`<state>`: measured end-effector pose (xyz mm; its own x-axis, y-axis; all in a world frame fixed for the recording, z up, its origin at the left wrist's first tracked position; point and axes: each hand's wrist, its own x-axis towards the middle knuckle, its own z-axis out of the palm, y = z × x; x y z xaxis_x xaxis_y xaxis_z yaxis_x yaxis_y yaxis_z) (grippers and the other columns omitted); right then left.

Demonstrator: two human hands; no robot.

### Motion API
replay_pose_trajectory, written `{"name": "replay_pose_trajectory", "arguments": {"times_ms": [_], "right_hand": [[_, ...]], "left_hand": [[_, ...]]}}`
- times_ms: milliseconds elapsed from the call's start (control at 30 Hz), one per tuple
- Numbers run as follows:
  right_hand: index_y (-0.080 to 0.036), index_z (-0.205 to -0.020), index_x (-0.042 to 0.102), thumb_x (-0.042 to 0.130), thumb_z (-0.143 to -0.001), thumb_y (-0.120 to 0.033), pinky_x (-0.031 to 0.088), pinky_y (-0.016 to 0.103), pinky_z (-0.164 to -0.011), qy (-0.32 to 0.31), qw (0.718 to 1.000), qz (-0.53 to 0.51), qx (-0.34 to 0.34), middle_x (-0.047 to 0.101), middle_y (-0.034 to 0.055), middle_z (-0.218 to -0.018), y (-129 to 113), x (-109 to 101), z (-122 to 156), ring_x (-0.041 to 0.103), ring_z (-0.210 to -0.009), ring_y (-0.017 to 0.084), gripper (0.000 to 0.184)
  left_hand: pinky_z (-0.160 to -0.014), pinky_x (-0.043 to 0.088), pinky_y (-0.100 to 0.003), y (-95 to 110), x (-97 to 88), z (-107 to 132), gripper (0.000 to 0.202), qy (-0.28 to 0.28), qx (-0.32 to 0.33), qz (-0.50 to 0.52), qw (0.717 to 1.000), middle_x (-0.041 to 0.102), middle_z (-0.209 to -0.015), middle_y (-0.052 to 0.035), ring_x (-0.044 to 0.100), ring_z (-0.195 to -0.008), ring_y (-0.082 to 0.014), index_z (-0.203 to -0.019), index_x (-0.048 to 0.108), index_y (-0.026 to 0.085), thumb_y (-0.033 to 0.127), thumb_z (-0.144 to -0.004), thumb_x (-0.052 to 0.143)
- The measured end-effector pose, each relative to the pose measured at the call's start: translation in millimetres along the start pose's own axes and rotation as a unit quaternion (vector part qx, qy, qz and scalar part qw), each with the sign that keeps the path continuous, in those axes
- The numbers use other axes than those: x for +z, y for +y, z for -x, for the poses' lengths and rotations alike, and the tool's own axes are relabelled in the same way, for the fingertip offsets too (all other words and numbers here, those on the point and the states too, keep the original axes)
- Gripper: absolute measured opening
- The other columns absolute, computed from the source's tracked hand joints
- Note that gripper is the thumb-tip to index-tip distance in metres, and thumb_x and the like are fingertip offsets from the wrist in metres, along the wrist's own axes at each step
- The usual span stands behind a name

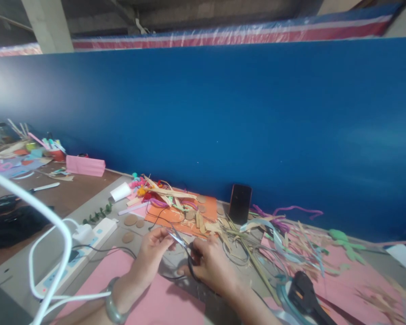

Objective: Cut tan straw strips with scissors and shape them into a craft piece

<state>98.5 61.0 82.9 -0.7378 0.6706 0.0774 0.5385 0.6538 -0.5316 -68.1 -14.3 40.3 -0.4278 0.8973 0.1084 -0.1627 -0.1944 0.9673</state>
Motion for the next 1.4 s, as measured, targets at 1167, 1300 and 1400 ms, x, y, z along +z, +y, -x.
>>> {"name": "replay_pose_trajectory", "arguments": {"times_ms": [1167, 1300, 1400], "right_hand": [[-0.021, -0.060, 0.057, 0.072, -0.069, -0.046, 0.032, 0.028, -0.066, 0.031, 0.997, 0.076, -0.003, 0.060, 0.0002, -0.054, 7.2, 1.2, -1.5, 0.051, -0.067, 0.020, 0.030], [-0.021, -0.062, 0.058, 0.071, -0.070, -0.047, 0.031, 0.027, -0.064, 0.026, 0.997, 0.072, -0.005, 0.060, 0.0003, -0.056, 9.9, 1.7, -1.6, 0.050, -0.068, 0.020, 0.030], [-0.021, -0.062, 0.058, 0.067, -0.074, -0.045, 0.031, 0.028, -0.065, 0.028, 0.997, 0.076, -0.010, 0.060, 0.0001, -0.056, 9.5, 1.3, -1.5, 0.050, -0.068, 0.019, 0.029]], "left_hand": [[-0.066, 0.045, -0.023, 7.3, 1.8, 3.1, 0.016, -0.013, -0.004, -0.037, 0.999, 0.065, -0.064, -0.0011, 0.058, -0.063, -0.0136, -0.075, 0.068, 0.015, 0.030, -0.079, 0.065], [-0.065, 0.045, -0.023, 8.1, 3.0, 2.7, 0.017, -0.010, -0.007, -0.029, 1.000, 0.066, -0.065, -0.0013, 0.058, -0.062, -0.0131, -0.075, 0.069, 0.014, 0.031, -0.078, 0.067], [-0.063, 0.047, -0.024, 8.3, 3.3, 1.7, 0.018, -0.008, -0.004, -0.024, 1.000, 0.067, -0.068, -0.0026, 0.058, -0.062, -0.0135, -0.076, 0.069, 0.014, 0.032, -0.077, 0.067]]}}
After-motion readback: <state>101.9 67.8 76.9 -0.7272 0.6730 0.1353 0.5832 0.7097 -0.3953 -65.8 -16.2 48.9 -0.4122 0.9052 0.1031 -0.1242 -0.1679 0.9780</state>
